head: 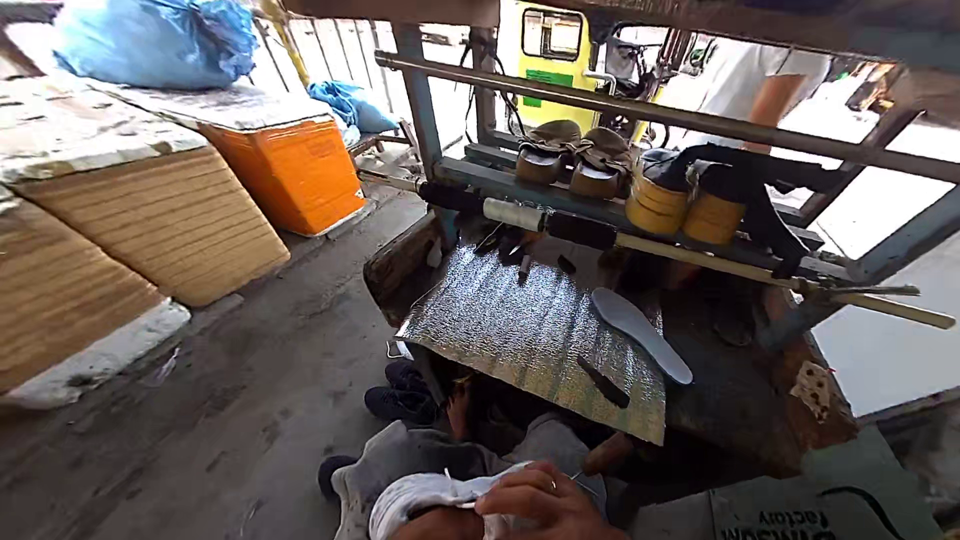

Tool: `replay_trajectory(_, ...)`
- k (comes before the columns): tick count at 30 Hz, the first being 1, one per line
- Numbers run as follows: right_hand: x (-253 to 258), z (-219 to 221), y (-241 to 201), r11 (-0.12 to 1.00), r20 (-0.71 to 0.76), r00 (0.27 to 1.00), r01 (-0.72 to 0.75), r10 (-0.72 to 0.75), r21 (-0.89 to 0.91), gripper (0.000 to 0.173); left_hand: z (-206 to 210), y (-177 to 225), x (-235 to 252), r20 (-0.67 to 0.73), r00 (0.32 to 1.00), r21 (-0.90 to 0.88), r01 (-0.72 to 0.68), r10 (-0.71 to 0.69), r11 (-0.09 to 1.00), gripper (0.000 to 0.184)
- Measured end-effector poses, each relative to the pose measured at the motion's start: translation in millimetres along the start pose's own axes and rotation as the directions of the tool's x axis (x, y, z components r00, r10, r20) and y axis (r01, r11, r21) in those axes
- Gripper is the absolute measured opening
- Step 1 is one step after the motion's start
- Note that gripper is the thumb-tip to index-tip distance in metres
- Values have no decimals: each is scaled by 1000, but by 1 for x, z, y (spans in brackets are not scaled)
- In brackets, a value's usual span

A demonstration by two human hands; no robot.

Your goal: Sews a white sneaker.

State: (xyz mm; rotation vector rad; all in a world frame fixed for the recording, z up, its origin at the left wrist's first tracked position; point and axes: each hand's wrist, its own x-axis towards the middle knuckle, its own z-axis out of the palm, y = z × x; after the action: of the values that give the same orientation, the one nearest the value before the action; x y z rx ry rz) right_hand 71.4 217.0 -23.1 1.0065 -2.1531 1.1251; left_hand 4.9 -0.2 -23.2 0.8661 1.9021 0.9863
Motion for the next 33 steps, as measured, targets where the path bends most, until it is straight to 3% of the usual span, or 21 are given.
replay_trajectory(3, 19, -42, -10, 923, 345, 924, -21, 165, -385, 36, -5, 3, 3, 75, 971, -62, 230, -225, 971, 22)
replay_trajectory(5, 29, -80, -5, 841, 551, 751, -11, 364, -540, 35, -11, 24, 5, 144, 914, 45, 377, -380, 925, 21)
replay_trajectory(6, 34, -98, 2, 839, 643, 614, -57, 457, -541, 29, -11, 28, 7, 157, 895, 62, 412, -417, 909, 21)
replay_trajectory(7, 39, -112, 11, 850, 719, 481, -121, 502, -512, 27, -11, 30, 7, 164, 886, 51, 432, -434, 900, 19)
replay_trajectory(8, 42, -122, 20, 874, 779, 399, -177, 484, -452, 27, -11, 31, 7, 163, 884, 30, 439, -438, 898, 19)
replay_trajectory(9, 44, -129, 25, 889, 814, 361, -239, 454, -390, 26, -11, 31, 8, 165, 885, 6, 440, -435, 898, 19)
replay_trajectory(11, 40, -131, 31, 899, 827, 384, -318, 411, -300, 23, -9, 29, 9, 172, 889, -86, 443, -424, 893, 15)
replay_trajectory(13, 37, -126, 31, 905, 815, 424, -332, 396, -267, 20, -7, 28, 9, 184, 891, -226, 449, -415, 864, 10)
replay_trajectory(16, 35, -120, 30, 908, 820, 427, -341, 381, -244, 19, -4, 24, 8, 210, 895, -339, 443, -392, 830, 8)
replay_trajectory(19, 31, -113, 22, 899, 811, 421, -341, 407, -274, 20, -4, 18, 8, 229, 891, -290, 448, -393, 846, 8)
replay_trajectory(21, 21, -107, 15, 909, 768, 499, -322, 402, -267, 19, -4, 16, 6, 229, 895, -248, 433, -382, 867, 11)
replay_trajectory(25, -14, -92, 12, 934, 584, 729, -268, 357, -237, 20, -5, 9, 5, 159, 937, -43, 321, -311, 946, 21)
replay_trajectory(27, -28, -83, 6, 921, 474, 792, -304, 386, -242, 22, -4, 12, 0, 123, 943, 9, 312, -311, 950, 24)
replay_trajectory(30, -42, -74, -6, 881, 375, 802, -383, 466, -277, 23, 7, 3, -2, 101, 961, -16, 261, -258, 965, 22)
replay_trajectory(33, -45, -79, -6, 871, 392, 790, -347, 471, -348, 24, 12, 5, -19, 47, 967, -35, 251, -249, 967, 20)
